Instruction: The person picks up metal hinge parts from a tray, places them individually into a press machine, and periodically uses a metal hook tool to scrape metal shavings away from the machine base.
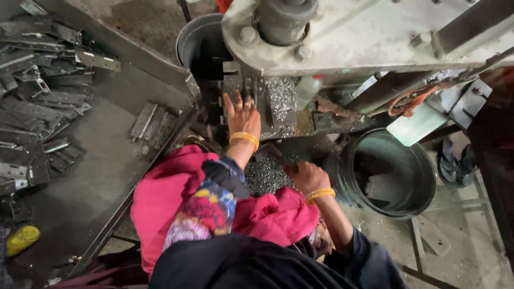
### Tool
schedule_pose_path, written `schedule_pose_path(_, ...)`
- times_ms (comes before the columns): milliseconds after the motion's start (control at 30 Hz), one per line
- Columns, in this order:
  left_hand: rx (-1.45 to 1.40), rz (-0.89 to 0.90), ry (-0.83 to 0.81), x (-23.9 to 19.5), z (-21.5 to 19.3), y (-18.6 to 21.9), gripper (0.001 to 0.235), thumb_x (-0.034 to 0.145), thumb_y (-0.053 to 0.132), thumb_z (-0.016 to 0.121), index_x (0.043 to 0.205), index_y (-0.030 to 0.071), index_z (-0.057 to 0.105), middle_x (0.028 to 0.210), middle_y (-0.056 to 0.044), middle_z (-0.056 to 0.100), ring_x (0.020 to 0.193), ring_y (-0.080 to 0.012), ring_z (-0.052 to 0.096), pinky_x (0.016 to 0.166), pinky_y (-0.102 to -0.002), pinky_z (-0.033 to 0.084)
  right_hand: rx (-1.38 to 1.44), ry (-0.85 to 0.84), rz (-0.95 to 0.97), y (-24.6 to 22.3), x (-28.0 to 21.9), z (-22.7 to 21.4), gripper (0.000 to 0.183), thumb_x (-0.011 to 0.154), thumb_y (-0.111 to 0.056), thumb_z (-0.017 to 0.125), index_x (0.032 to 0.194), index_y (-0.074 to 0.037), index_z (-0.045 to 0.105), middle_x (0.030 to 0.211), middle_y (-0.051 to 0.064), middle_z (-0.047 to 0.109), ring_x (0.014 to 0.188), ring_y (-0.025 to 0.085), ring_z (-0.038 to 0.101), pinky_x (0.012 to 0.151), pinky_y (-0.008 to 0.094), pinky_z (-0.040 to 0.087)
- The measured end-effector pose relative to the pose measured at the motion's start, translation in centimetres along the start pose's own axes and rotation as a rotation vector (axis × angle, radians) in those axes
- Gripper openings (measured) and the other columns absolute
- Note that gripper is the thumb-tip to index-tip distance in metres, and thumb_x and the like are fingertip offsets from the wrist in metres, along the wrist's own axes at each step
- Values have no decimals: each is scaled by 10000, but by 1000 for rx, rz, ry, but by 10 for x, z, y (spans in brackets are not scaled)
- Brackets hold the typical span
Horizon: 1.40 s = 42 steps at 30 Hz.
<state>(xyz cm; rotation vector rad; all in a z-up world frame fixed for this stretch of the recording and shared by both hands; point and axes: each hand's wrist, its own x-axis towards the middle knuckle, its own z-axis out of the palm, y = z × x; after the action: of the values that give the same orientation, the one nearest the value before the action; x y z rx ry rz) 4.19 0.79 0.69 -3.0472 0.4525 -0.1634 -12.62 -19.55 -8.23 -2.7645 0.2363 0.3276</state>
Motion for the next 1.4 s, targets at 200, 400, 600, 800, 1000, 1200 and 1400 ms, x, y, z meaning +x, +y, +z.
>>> schedule_pose_path(200,22,-30,68,-1,12,4,489,1008,205,390,1440,68,572,1572,-53,482,1539,-338,259,1221,-643,-10,50,-36,142,13,-12,51,600,906,-658,571,901,-74,712,956,221,725,926,420,720,808,520,564)
schedule_pose_path(400,-76,-32,-49,-5,13,1,472,1017,182,382,1440,86,568,1579,-26,471,1574,-306,228,1229,-663,-24,23,-25,47,7,-1,33,584,903,-637,592,942,-64,697,952,222,726,949,420,704,806,526,554)
schedule_pose_path(600,80,-72,77,22,16,9,529,995,180,386,1491,70,530,1575,-65,478,1519,-316,272,1216,-651,-21,97,-86,57,-16,-12,-5,515,907,-588,576,998,-106,735,973,213,731,956,407,703,827,528,545)
schedule_pose_path(800,38,11,188,16,13,2,499,949,180,450,1418,80,582,1556,-77,502,1513,-317,286,1207,-644,39,80,-40,88,12,-4,62,418,919,-501,631,983,-102,738,955,214,735,929,405,705,803,519,552)
schedule_pose_path(1000,-476,119,305,-40,-8,-81,508,759,149,746,1264,199,716,1291,-52,724,1116,-307,686,939,-525,473,123,40,62,-11,-31,16,364,894,-440,691,1069,-123,657,897,173,729,846,380,720,740,502,565)
schedule_pose_path(1200,-517,-162,177,-58,-9,-123,432,858,156,711,1287,207,717,1305,-89,716,1138,-318,687,986,-431,546,196,484,-230,-87,-44,-101,249,927,-344,660,1102,-169,690,936,134,707,912,355,695,802,477,532)
schedule_pose_path(1400,-532,-284,110,-66,0,-103,429,859,160,713,1286,205,718,1294,-93,716,1128,-318,686,979,-432,545,46,530,-139,-107,-24,-112,278,906,-348,655,1022,-96,647,950,130,709,930,344,706,848,483,516)
